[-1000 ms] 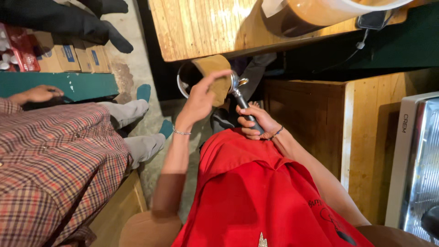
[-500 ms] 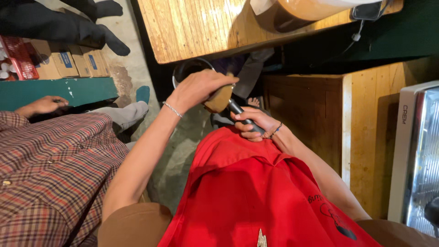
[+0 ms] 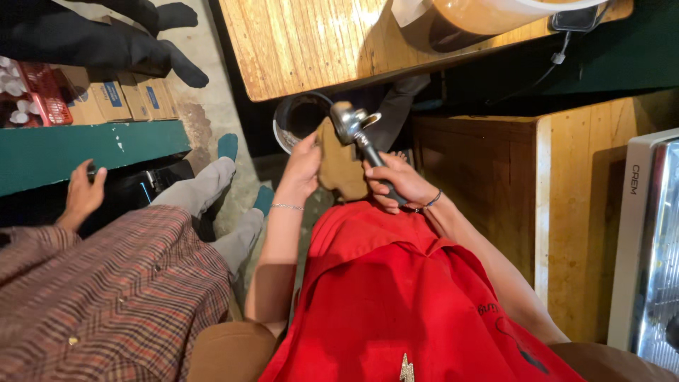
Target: The person prepares espresso by dosing coffee grounds into a portafilter, tamping the grounds, and locking the portafilter into the espresso machine. They repeat this process for a second shot, using a scale to measure the grounds and a tamper to compress them.
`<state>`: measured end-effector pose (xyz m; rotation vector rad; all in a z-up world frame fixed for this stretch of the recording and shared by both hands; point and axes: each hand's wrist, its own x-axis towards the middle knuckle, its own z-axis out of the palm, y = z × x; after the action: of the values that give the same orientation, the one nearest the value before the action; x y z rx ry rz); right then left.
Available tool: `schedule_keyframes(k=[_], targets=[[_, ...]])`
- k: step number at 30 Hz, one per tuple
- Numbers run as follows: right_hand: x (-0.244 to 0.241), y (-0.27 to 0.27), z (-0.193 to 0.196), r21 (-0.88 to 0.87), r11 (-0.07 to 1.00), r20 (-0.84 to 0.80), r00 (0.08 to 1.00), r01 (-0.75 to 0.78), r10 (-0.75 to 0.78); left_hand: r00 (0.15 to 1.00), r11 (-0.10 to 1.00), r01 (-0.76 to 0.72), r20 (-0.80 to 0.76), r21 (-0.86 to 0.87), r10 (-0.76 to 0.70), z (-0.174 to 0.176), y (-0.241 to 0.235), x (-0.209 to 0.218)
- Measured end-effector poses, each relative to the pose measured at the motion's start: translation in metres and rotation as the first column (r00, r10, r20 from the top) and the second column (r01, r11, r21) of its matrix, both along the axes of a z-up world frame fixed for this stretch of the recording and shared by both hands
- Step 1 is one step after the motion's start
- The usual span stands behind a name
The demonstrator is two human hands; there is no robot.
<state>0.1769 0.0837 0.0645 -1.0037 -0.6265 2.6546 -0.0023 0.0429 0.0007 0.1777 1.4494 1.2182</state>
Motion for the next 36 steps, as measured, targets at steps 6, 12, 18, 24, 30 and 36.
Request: schedule_keyframes(k=[6,12,18,24,30,36], targets=[[0.028,0.005,0.004,-0.180,0.976,-0.200,0.966,0.126,-0.161,0.512,0.961,0.096,-0.815,-0.259,-0.271,-0.060,-0.002,-0.051],[0.067,-0.019,0.003,-0.163,0.947,-0.283,0.907,0.275,-0.312,0.056,0.978,0.194,-0.995,-0.074,-0.086,0.022,0.025,0.011],[0.107,-0.070,0.013,0.004,0.839,-0.169,0.828,0.544,-0.535,-0.115,0.630,0.776,-0.990,-0.041,0.078,0.072,0.025,0.128],[0.158,-0.147,0.010,0.008,0.621,-0.075,0.619,0.784,-0.781,0.198,0.410,0.906,-0.962,0.106,-0.188,0.089,0.004,0.203],[0.193,-0.246,0.019,0.037,0.423,-0.100,0.424,0.905,-0.900,0.377,0.261,0.926,-0.726,0.274,-0.575,0.091,-0.028,0.290],[0.234,-0.346,0.019,0.271,0.214,-0.124,0.254,0.939,-0.959,0.213,0.221,0.975,0.214,0.012,-0.953,0.084,-0.164,0.356]])
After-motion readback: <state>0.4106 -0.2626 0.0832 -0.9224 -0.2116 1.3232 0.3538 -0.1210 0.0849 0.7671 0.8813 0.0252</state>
